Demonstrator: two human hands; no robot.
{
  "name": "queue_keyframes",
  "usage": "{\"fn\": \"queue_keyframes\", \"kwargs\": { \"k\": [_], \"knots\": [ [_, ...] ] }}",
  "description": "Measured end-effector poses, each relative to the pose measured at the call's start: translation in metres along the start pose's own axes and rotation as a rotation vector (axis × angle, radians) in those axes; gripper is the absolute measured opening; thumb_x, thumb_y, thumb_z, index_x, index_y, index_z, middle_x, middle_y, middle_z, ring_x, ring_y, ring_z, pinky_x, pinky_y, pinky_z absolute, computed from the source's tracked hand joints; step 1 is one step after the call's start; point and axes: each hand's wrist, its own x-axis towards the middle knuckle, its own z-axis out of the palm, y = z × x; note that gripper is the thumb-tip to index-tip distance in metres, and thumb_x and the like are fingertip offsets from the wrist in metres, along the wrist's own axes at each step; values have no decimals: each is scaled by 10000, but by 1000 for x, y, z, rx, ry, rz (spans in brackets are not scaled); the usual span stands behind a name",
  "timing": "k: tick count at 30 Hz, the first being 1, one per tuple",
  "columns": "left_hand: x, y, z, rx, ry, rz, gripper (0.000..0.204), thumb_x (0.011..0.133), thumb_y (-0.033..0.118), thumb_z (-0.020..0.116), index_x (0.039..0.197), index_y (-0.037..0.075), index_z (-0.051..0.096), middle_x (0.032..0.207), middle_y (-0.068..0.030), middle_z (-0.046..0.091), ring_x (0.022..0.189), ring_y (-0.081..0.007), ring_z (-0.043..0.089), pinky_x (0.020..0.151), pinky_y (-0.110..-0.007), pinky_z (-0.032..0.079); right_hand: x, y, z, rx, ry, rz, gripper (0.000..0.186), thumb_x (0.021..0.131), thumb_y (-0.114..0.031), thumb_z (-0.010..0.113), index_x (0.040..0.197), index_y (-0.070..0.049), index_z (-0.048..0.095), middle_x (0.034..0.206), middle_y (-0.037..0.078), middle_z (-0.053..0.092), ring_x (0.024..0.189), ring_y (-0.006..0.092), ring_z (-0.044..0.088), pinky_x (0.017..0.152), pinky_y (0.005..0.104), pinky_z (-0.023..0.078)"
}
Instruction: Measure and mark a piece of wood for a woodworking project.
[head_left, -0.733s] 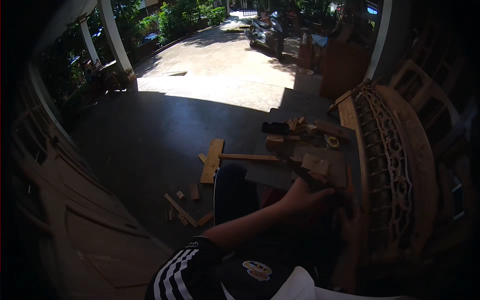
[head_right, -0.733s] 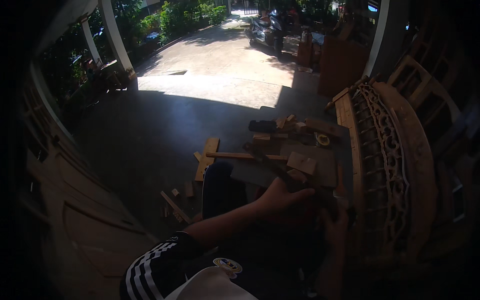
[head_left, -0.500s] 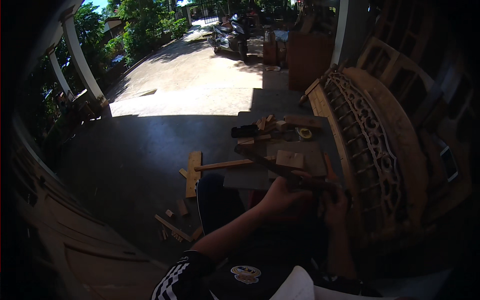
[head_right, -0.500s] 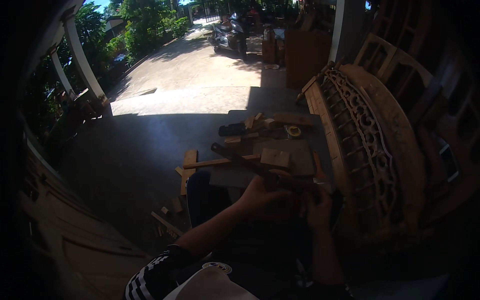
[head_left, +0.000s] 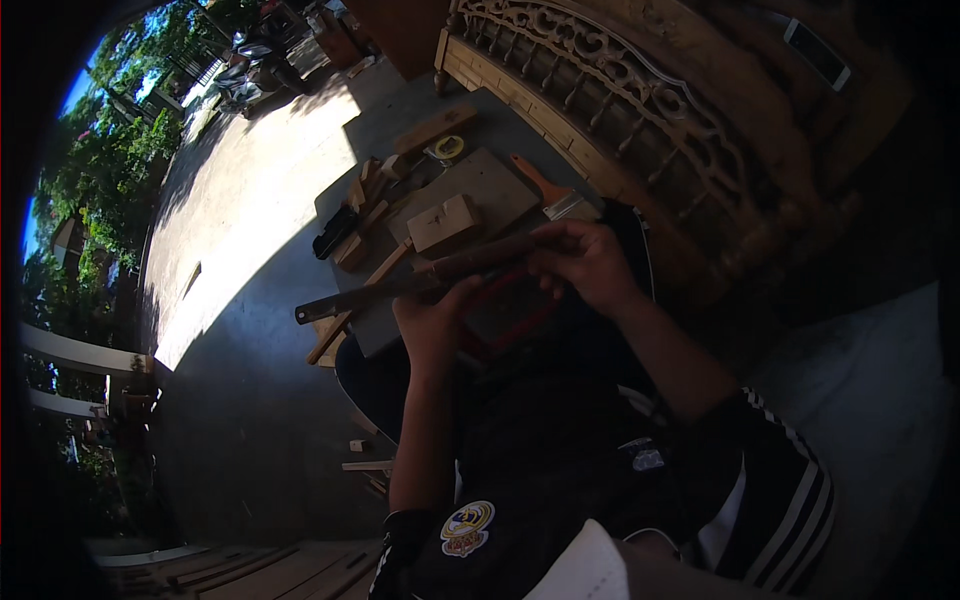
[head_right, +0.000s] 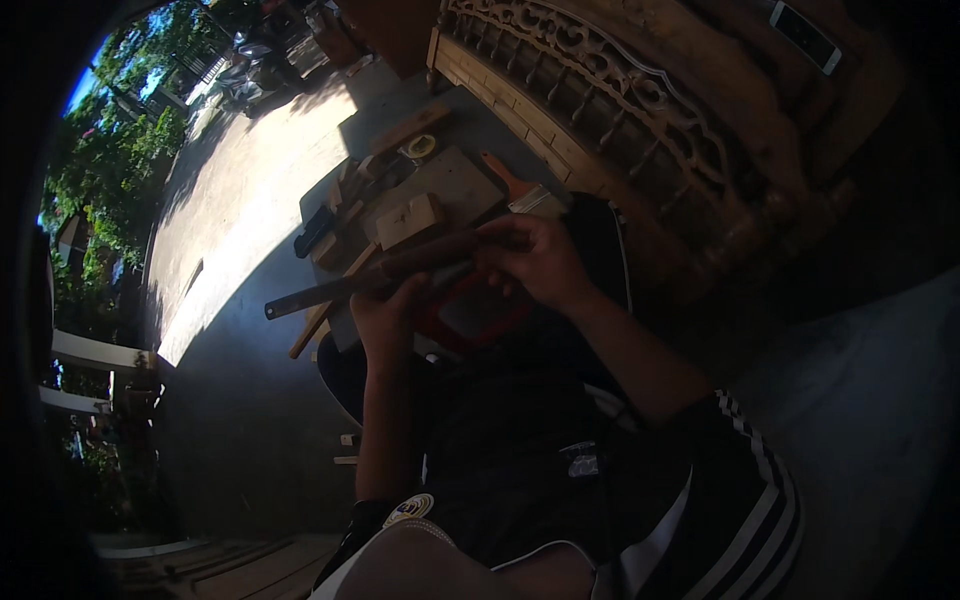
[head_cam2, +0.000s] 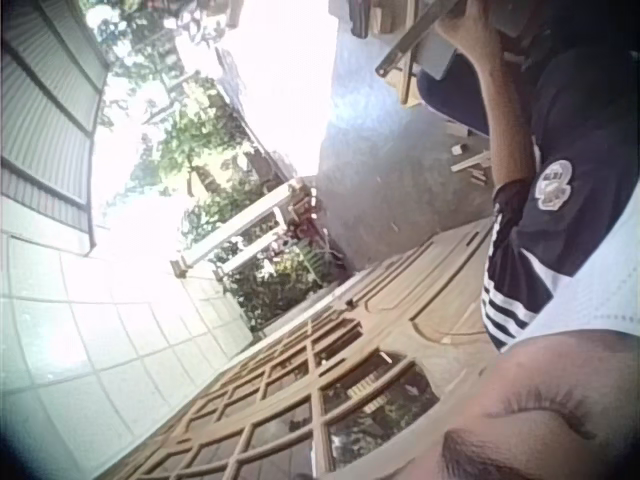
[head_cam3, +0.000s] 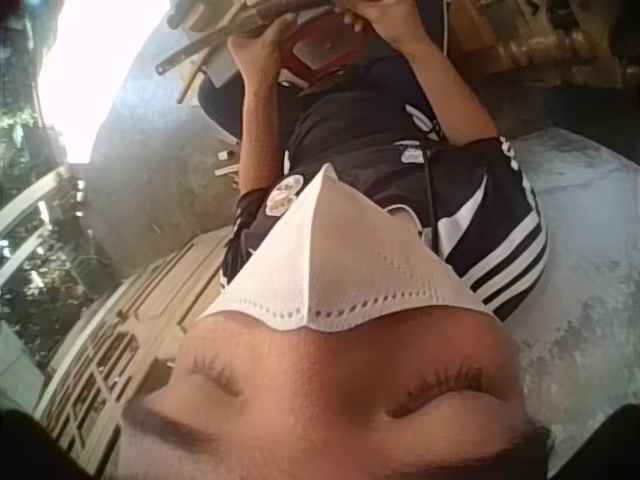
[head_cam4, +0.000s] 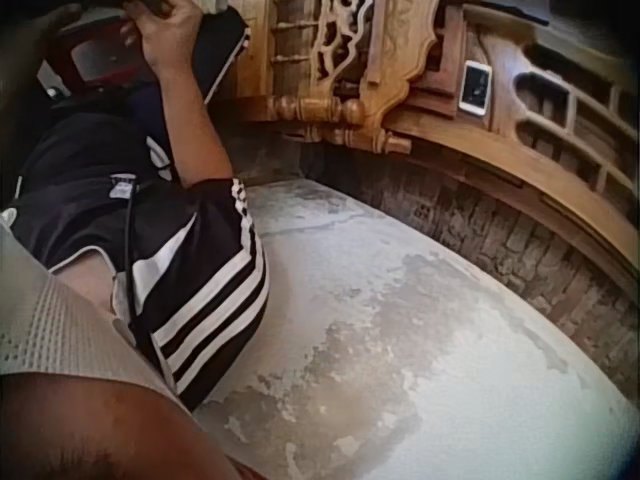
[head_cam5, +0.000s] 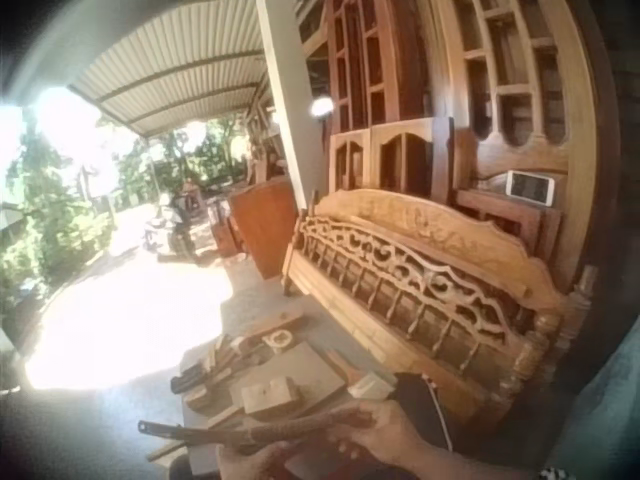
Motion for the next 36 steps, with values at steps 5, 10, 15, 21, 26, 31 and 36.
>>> {"fn": "queue_keyframes", "kwargs": {
  "k": [5, 10, 15, 21, 26, 31, 36],
  "knots": [
    [-3, 2, 19, -310, 86, -15, 267, 861, 23, 784, 1105, -44, 700, 981, -100, 742, 888, -161, 715, 793, -283, 566, -4, 12, -6, -127, -78, -155, 255, 951, -23, 716, 1194, 0, 642, 889, 85, 723, 671, 105, 686, 565, 233, 550],
    [-8, 10, 17, -57, 13, -90, 260, 884, 11, 766, 1128, -42, 695, 1027, -110, 737, 878, -141, 704, 768, -264, 560, -1, 20, -1, 25, 44, -278, 212, 953, -57, 729, 1142, 0, 656, 878, 76, 724, 695, 116, 698, 577, 252, 565],
    [-10, 15, 13, 15, -35, -39, 315, 870, 1, 779, 1161, -67, 683, 1071, -116, 728, 954, -170, 703, 822, -295, 567, 4, 13, -9, 84, 31, -202, 192, 944, -58, 741, 1104, 10, 660, 851, 83, 718, 667, 123, 694, 555, 252, 557],
    [-8, 5, 11, -83, -132, 51, 419, 876, 29, 778, 1255, -59, 621, 1148, -123, 689, 999, -192, 676, 838, -311, 551, 9, 8, -22, 32, -3, -168, 164, 950, -74, 741, 1074, 0, 663, 797, 75, 703, 557, 97, 636, 486, 243, 508],
    [-4, -3, 1, -59, -190, 38, 439, 928, 90, 746, 1322, -7, 579, 1185, -88, 657, 971, -167, 657, 792, -283, 531, 8, 16, -21, 11, -40, -158, 122, 969, -93, 725, 1039, -31, 646, 763, 61, 684, 531, 84, 611, 461, 241, 481],
    [-2, -5, 11, -513, -125, -93, 377, 1007, 54, 654, 1373, 19, 569, 1241, -124, 676, 1165, -249, 675, 909, -354, 582, 2, 28, -17, 2, -93, -143, 96, 981, -66, 695, 992, -34, 605, 769, 52, 679, 534, 74, 608, 453, 243, 480],
    [1, -21, 7, -608, -99, -118, 349, 1038, 70, 611, 1382, 41, 558, 1275, -117, 665, 1195, -276, 668, 947, -375, 583, 0, 40, -9, 6, -129, -242, 111, 977, -49, 688, 963, -36, 578, 755, 45, 669, 538, 70, 609, 446, 244, 483]
  ]
}}
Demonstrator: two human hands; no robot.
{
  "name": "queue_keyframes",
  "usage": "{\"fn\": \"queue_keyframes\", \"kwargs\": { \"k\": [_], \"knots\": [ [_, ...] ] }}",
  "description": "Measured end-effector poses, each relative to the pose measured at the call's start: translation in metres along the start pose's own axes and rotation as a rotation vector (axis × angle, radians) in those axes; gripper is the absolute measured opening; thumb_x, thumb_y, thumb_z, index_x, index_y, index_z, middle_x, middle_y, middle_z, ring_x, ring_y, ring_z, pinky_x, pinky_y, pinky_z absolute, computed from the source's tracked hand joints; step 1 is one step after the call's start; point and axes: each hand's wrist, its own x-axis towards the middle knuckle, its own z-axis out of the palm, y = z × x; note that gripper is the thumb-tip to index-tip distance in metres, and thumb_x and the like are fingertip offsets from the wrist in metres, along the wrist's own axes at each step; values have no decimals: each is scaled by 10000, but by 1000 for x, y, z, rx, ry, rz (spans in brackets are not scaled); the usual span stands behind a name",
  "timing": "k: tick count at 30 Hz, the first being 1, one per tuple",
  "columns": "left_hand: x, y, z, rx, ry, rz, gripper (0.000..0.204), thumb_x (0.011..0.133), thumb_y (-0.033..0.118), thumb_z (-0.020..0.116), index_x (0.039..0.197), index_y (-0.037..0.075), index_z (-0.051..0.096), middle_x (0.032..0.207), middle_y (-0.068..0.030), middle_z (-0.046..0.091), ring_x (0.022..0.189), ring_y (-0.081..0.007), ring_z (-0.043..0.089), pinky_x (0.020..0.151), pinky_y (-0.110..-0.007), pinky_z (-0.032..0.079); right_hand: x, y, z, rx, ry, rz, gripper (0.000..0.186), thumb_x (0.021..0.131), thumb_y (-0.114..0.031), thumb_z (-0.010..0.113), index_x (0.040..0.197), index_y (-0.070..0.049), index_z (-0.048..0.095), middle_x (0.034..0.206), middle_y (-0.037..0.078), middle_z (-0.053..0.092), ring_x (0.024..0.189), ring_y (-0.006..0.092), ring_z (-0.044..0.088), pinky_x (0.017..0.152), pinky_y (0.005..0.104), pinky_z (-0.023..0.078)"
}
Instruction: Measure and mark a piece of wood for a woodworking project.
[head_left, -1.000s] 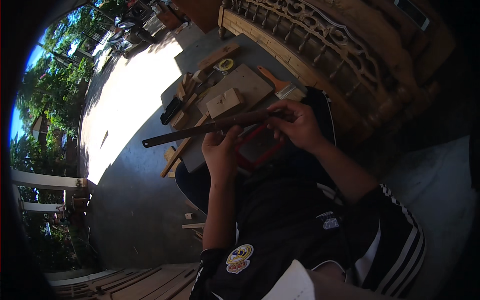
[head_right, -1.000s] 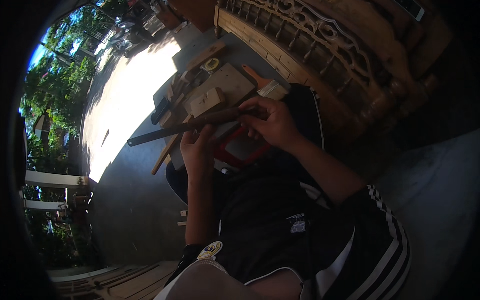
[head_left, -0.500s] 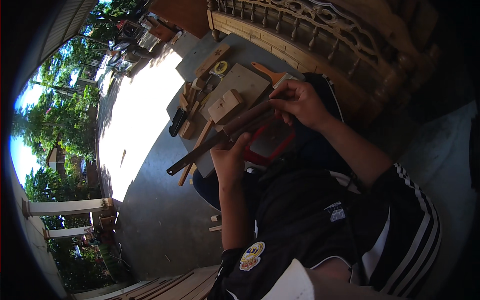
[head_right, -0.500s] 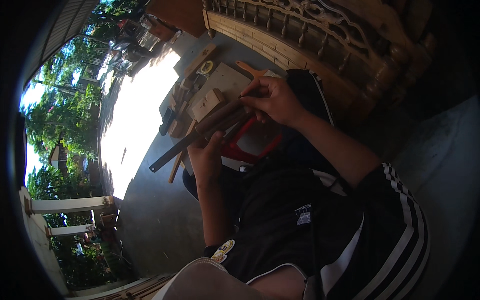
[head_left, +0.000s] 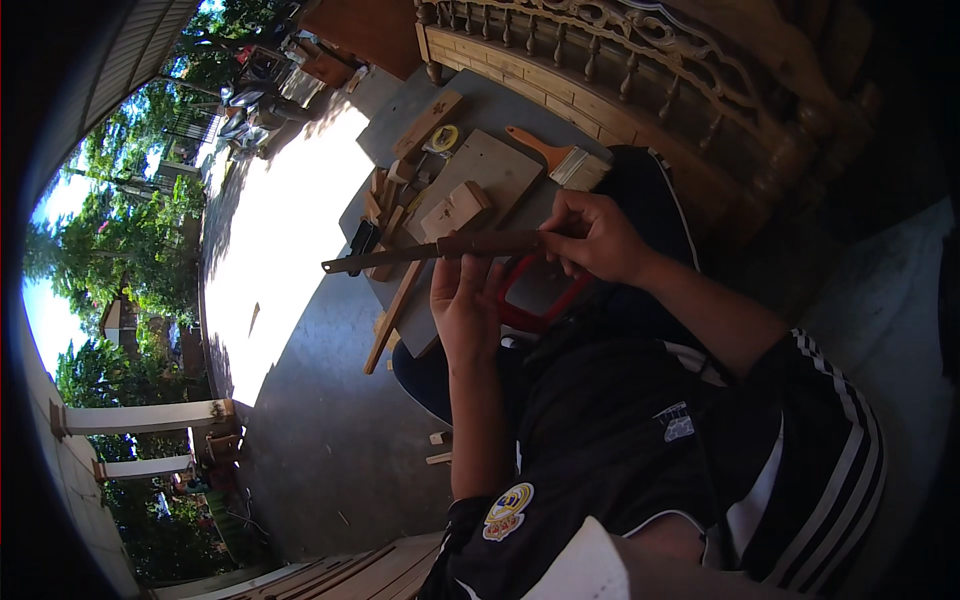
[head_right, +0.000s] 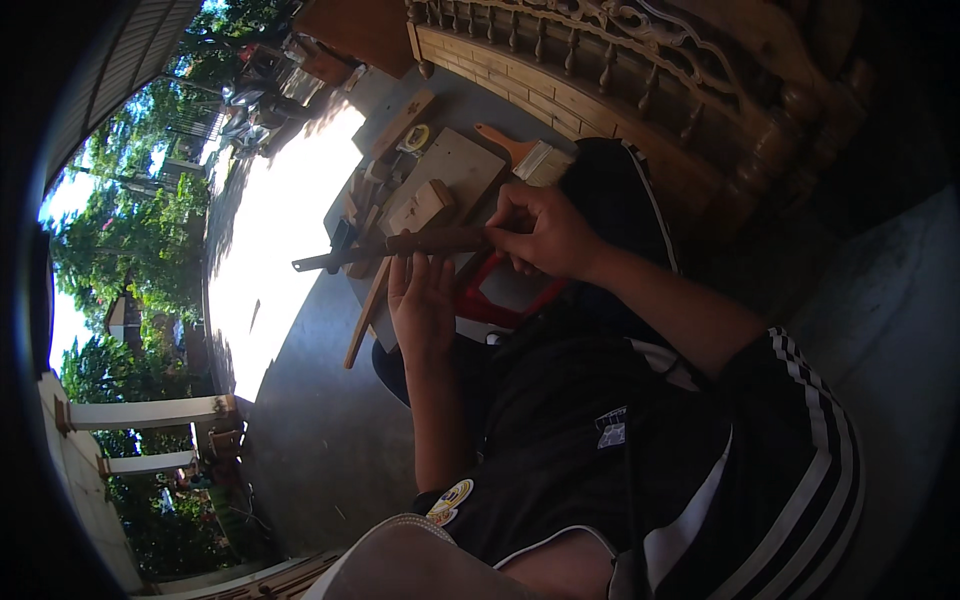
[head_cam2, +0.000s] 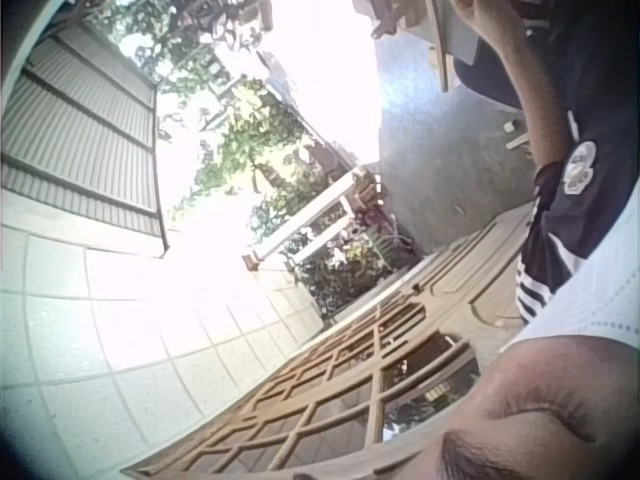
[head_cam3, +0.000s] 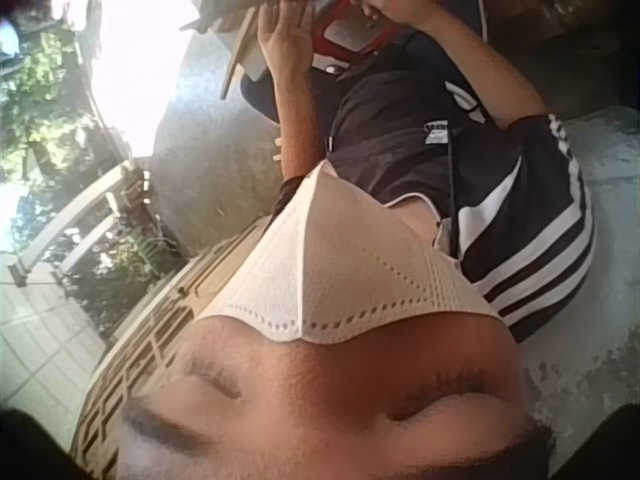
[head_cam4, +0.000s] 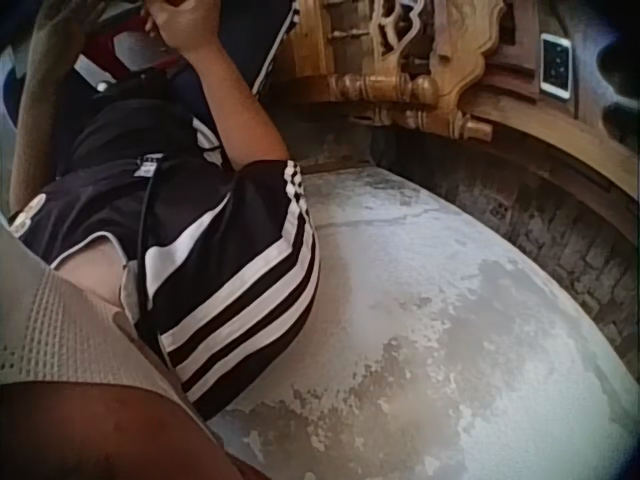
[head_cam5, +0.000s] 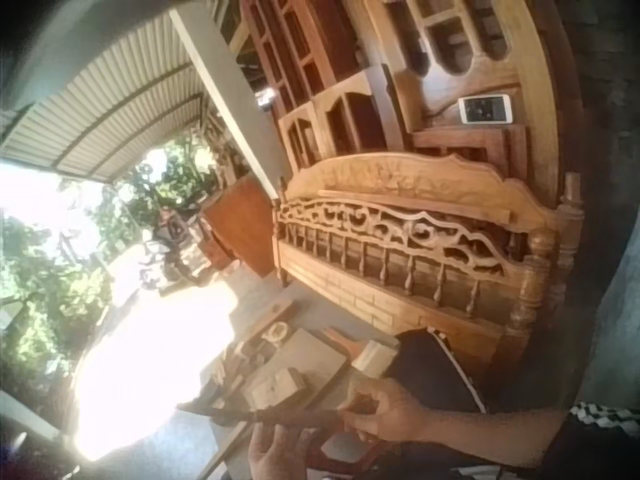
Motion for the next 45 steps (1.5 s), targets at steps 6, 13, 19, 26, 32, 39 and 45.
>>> {"fn": "queue_keyframes", "kwargs": {
  "k": [6, 13, 19, 26, 32, 39, 45],
  "knots": [
    [0, -2, 7, -56, -70, 32, 348, 1050, 63, 578, 1390, 3, 531, 1313, -144, 639, 1223, -274, 643, 1081, -423, 535, -3, 0, 1, -148, 0, -27, 107, 978, -23, 681, 979, -37, 575, 786, 58, 681, 563, 67, 617, 481, 231, 480],
    [2, -3, 9, -28, -78, 57, 315, 1042, 24, 571, 1346, -56, 570, 1275, -165, 669, 1187, -259, 672, 1048, -402, 568, -5, 0, 5, -93, -25, 72, 166, 996, -40, 660, 1015, -62, 497, 770, 50, 658, 527, 64, 585, 431, 226, 437],
    [2, -5, 10, -8, -60, 64, 347, 1045, 13, 554, 1380, -76, 536, 1323, -173, 641, 1196, -269, 666, 1056, -418, 568, -6, 5, 11, -92, 28, 73, 150, 988, -14, 654, 977, -31, 505, 717, 51, 656, 493, 76, 580, 421, 250, 430],
    [1, -4, 14, 42, -41, 51, 387, 1032, -24, 546, 1412, -77, 494, 1369, -196, 613, 1236, -296, 644, 1067, -434, 563, 0, 7, -1, -66, -66, 215, 152, 1012, -52, 634, 1005, -49, 483, 738, 88, 673, 485, 95, 595, 388, 242, 428],
    [3, -13, 18, 71, 28, 12, 474, 1005, -67, 558, 1462, -39, 434, 1379, -204, 615, 1264, -300, 629, 1050, -426, 565, -4, 7, 2, -64, -61, 258, 163, 1007, -56, 640, 994, -43, 478, 724, 83, 681, 477, 104, 598, 386, 265, 440],
    [5, -15, 14, 44, 48, 15, 419, 985, -60, 599, 1397, -40, 527, 1325, -182, 650, 1202, -272, 663, 992, -389, 593, 2, 2, 5, -93, -177, 261, 149, 1021, -67, 621, 1011, -46, 473, 766, 86, 693, 556, 135, 668, 447, 264, 523],
    [5, -14, 19, 144, 30, 21, 443, 980, -37, 624, 1414, -36, 533, 1308, -169, 663, 1154, -242, 685, 942, -342, 609, 0, -3, 24, -535, 98, -192, 374, 895, -12, 723, 1246, -27, 595, 974, 127, 741, 912, 218, 752, 776, 343, 590]
  ]
}}
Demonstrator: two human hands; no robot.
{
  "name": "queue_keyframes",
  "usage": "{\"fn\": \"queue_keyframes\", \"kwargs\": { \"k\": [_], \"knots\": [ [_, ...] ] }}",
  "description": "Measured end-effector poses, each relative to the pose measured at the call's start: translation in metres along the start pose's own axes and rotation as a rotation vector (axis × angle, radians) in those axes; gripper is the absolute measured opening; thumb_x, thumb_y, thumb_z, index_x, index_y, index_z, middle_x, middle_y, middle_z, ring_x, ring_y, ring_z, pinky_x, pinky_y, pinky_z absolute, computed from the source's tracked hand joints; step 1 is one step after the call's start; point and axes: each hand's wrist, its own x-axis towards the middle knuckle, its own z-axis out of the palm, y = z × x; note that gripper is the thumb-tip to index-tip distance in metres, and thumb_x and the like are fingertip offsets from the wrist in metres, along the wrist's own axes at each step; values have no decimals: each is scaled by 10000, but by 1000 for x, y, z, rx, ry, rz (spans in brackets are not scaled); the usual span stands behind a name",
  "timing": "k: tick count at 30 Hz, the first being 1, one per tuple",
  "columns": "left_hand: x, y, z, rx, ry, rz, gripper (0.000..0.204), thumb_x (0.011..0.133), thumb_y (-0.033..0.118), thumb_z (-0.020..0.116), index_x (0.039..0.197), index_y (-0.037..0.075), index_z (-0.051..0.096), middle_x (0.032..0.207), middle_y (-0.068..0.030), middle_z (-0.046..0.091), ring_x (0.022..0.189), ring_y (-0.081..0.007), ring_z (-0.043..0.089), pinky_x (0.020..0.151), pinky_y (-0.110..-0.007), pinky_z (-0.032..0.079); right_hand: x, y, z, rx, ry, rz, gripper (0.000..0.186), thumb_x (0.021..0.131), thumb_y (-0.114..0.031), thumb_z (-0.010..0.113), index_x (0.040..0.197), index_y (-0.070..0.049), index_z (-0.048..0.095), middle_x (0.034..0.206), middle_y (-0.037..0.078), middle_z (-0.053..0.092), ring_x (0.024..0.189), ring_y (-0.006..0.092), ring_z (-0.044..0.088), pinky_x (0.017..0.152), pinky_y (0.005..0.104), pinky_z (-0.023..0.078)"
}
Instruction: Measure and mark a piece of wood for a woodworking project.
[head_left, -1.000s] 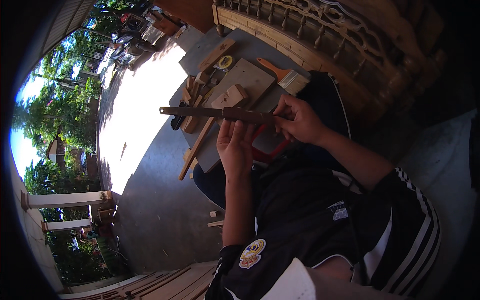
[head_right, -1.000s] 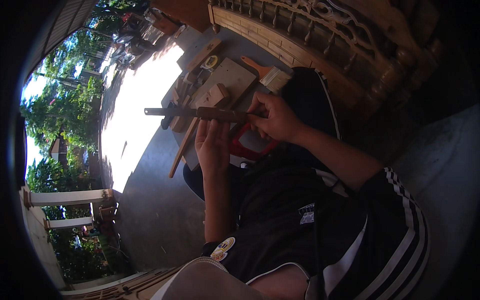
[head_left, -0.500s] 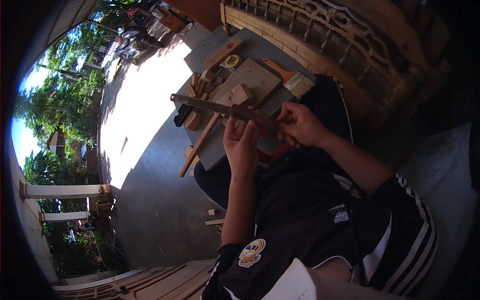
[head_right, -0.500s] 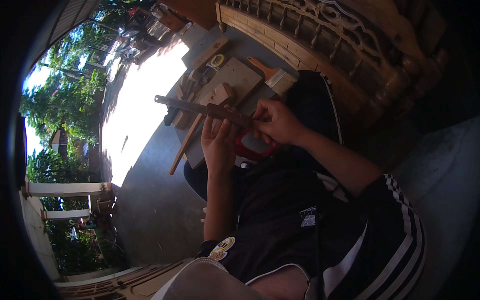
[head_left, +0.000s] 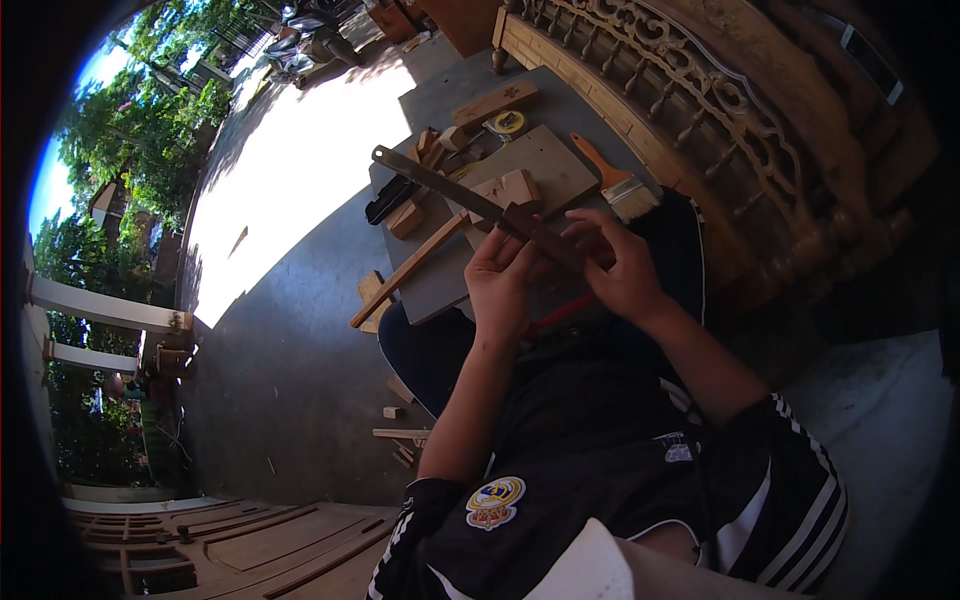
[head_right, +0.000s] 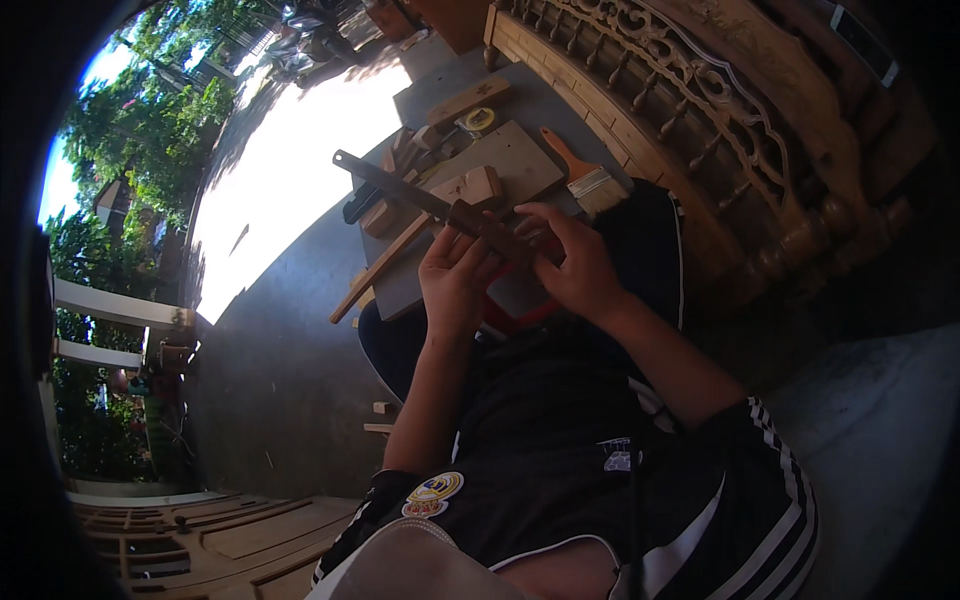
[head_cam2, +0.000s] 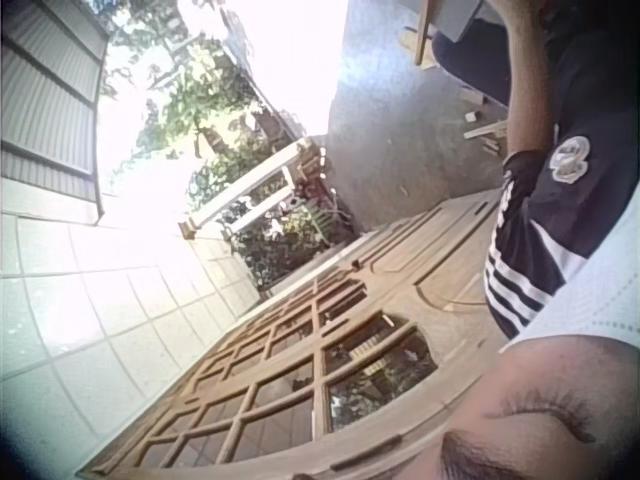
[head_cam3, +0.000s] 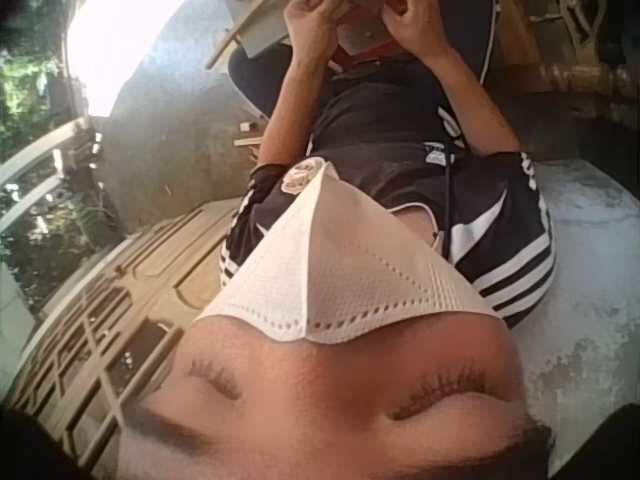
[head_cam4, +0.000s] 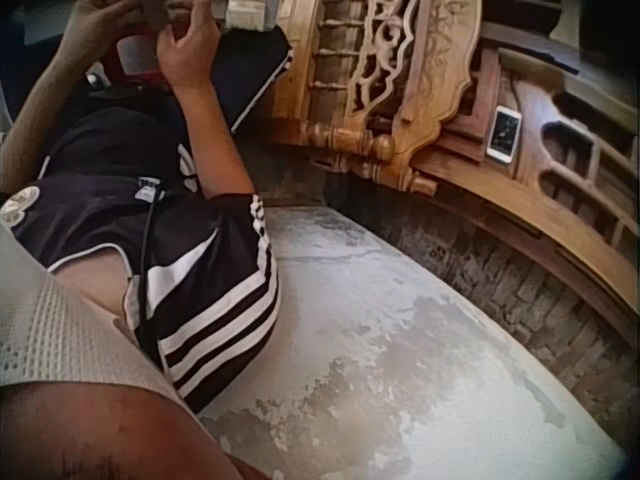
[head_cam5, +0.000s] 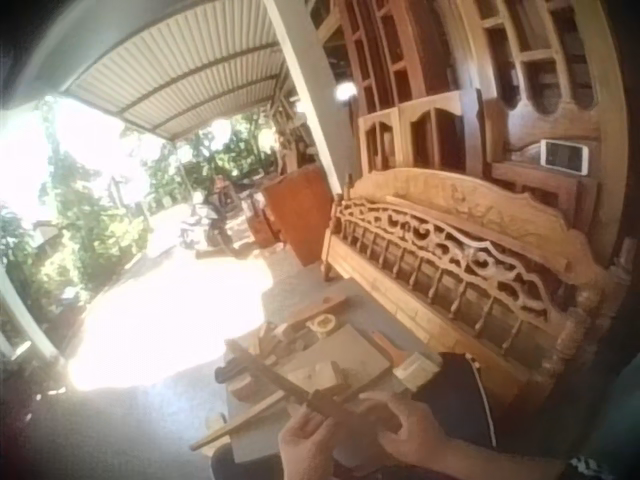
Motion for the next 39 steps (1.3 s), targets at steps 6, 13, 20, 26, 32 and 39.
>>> {"fn": "queue_keyframes", "kwargs": {
  "k": [6, 13, 20, 26, 32, 39],
  "knots": [
    [-1, -4, 0, -54, 48, -3, 442, 984, -29, 623, 1418, -26, 538, 1317, -153, 668, 1125, -229, 699, 914, -330, 614, 10, 1, 1, -53, -30, -279, 340, 861, -11, 741, 1198, -51, 731, 1095, 149, 728, 972, 288, 741, 842, 355, 580],
    [-7, 1, 11, -83, 102, 90, 422, 960, -10, 680, 1374, -4, 597, 1260, -111, 700, 1057, -181, 702, 900, -306, 604, -8, -11, 13, -314, -23, -401, 460, 831, 18, 709, 1282, -74, 721, 1236, 166, 685, 1106, 326, 695, 907, 386, 572],
    [-8, -1, 14, -255, 111, -4, 406, 979, -26, 618, 1382, 4, 582, 1261, -124, 683, 1098, -226, 695, 970, -348, 581, -10, 1, 11, -422, 16, -465, 585, 766, 138, 601, 1289, -91, 725, 1302, 152, 698, 1114, 329, 710, 943, 398, 571],
    [-11, -4, 4, -286, 34, -108, 322, 950, -29, 658, 1267, 26, 644, 1234, -76, 704, 1056, -175, 698, 876, -311, 604, -1, -1, -12, -69, -104, -216, 527, 828, 177, 556, 1270, -54, 725, 1157, 156, 761, 985, 216, 761, 845, 350, 607],
    [-9, 14, -2, 85, -100, -11, 259, 967, -22, 624, 1218, 12, 681, 1121, -67, 746, 949, -147, 718, 803, -279, 600, 2, 0, -17, 530, -275, 161, 353, 964, 94, 587, 1265, -33, 720, 1117, 131, 759, 965, 224, 753, 781, 312, 642],
    [-12, 47, 4, 42, -393, 56, 313, 905, -4, 752, 1208, -25, 680, 1087, -100, 748, 885, -136, 708, 762, -279, 578, 1, 11, -26, 980, -415, 409, 304, 1009, -59, 622, 1303, 1, 670, 1080, 191, 744, 898, 254, 762, 717, 347, 664]
  ]
}}
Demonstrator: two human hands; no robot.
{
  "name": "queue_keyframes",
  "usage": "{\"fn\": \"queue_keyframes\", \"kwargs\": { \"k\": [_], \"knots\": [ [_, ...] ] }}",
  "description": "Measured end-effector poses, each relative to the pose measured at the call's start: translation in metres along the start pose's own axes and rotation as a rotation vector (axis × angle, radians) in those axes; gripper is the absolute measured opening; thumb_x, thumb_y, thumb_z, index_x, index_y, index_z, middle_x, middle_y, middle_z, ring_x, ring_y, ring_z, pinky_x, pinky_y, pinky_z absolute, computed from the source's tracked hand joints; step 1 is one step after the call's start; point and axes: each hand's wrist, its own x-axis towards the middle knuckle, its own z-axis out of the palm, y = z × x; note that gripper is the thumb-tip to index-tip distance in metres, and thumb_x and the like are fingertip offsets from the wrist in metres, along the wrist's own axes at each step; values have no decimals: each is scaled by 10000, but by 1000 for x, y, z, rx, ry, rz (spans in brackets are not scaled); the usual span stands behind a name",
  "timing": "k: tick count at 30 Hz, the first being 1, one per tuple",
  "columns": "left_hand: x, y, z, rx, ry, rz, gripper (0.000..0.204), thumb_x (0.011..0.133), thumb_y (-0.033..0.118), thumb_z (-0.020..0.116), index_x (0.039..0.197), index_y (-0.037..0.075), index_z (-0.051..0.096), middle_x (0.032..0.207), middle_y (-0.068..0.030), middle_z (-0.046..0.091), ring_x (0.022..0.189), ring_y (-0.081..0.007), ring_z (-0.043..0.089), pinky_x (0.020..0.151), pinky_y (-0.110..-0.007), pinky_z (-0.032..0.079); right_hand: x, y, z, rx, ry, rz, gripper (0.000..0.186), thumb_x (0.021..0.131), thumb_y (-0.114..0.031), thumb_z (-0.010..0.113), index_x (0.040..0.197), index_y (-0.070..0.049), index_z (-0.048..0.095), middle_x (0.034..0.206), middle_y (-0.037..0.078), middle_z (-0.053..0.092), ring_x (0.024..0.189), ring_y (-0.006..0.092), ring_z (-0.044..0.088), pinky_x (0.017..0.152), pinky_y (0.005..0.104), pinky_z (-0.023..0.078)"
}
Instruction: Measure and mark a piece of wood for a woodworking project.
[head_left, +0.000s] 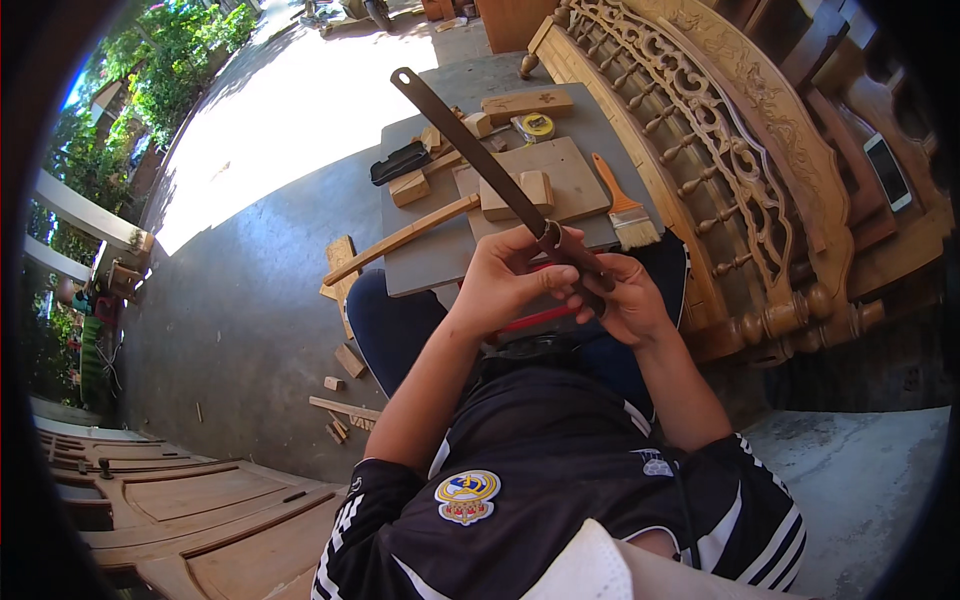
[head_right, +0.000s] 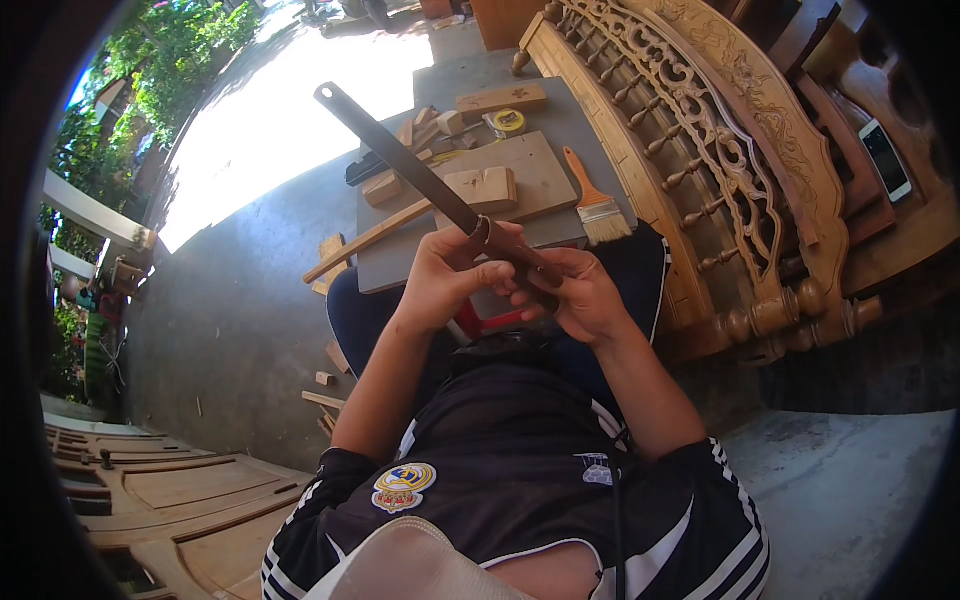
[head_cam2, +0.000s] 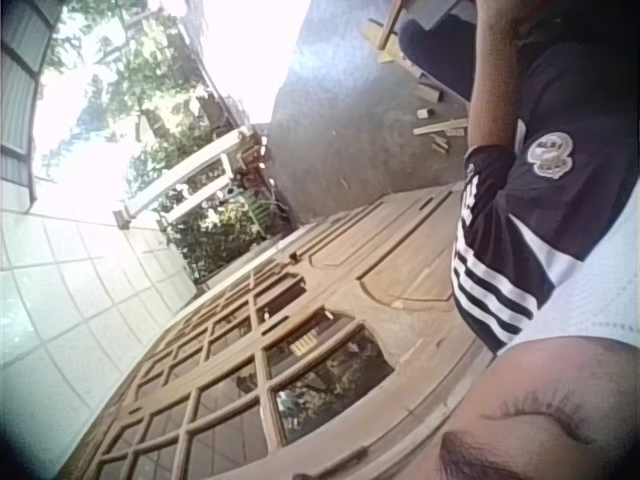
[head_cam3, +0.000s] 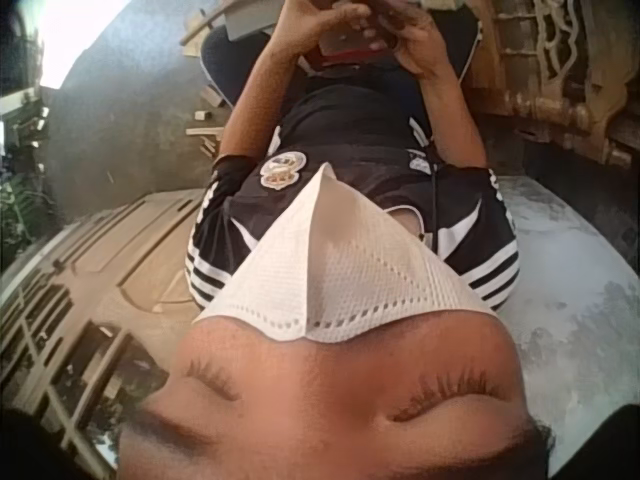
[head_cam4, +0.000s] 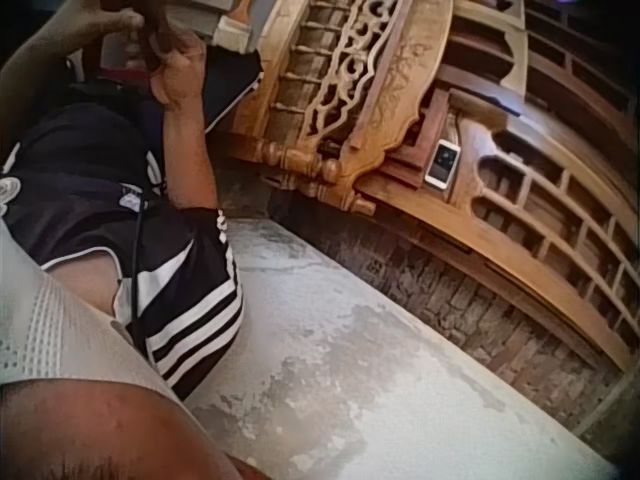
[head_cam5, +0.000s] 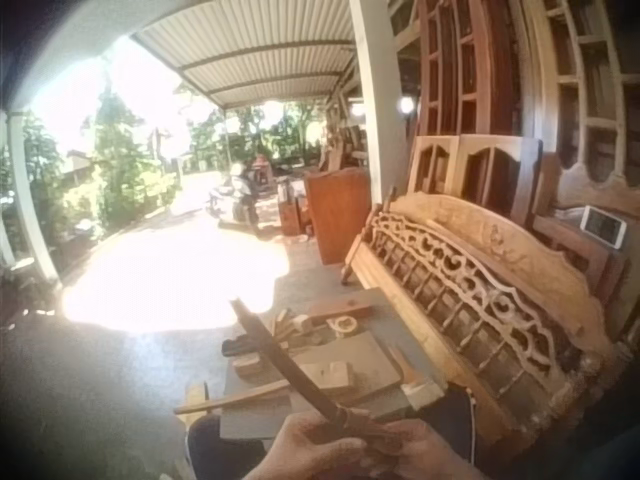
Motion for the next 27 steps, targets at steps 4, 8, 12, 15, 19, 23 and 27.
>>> {"fn": "queue_keyframes", "kwargs": {
  "k": [4, 8, 12, 15, 19, 23, 27],
  "knots": [
    [1, 1, -8, 12, -74, -20, 270, 870, 6, 802, 1114, -18, 690, 1023, -82, 748, 892, -138, 700, 781, -298, 569, -4, 1, -4, 123, -69, 78, 313, 1027, -79, 597, 1320, 23, 643, 1054, 214, 734, 873, 262, 761, 712, 377, 667],
    [-3, -14, -18, 14, 11, 60, 190, 871, 31, 814, 1020, 8, 698, 955, -57, 744, 856, -122, 696, 764, -289, 561, -8, 2, 31, -372, 1, -161, 327, 1051, -63, 546, 1341, 71, 612, 1027, 224, 721, 866, 262, 751, 741, 394, 662],
    [-11, 9, -2, -103, 38, 4, 188, 862, 26, 821, 1008, 8, 705, 947, -51, 756, 859, -111, 704, 768, -285, 568, -16, 8, 45, -747, 92, -430, 357, 1074, -106, 498, 1342, 110, 588, 1079, 212, 707, 921, 257, 732, 779, 401, 653],
    [-1, -7, 0, -11, 84, 209, 302, 840, 35, 837, 1105, 1, 696, 969, -44, 761, 900, -107, 705, 819, -280, 559, -15, 6, 52, -738, 122, -520, 385, 1076, -148, 535, 1361, 106, 584, 1136, 200, 695, 957, 236, 717, 774, 371, 640],
    [-10, 2, 9, 281, 255, 330, 345, 828, 100, 863, 1097, -15, 680, 927, -67, 757, 845, -94, 684, 738, -285, 550, -13, 9, 46, -881, 200, -536, 401, 1061, -141, 582, 1393, 84, 574, 1133, 178, 700, 928, 209, 711, 720, 326, 627],
    [-15, 3, 7, 331, 311, 332, 326, 851, 142, 852, 1073, -21, 677, 867, -69, 733, 804, -86, 659, 707, -285, 542, -6, 5, 40, -826, 184, -402, 369, 1044, -100, 609, 1375, 64, 598, 1102, 130, 705, 869, 160, 690, 622, 262, 575],
    [-14, -1, 2, 227, 187, 293, 305, 881, 182, 834, 1038, -23, 673, 898, -37, 709, 822, -95, 652, 723, -274, 535, 0, 0, 42, -471, 163, -315, 307, 1027, -87, 628, 1291, 67, 636, 937, 132, 706, 726, 149, 669, 532, 238, 538]
  ]
}}
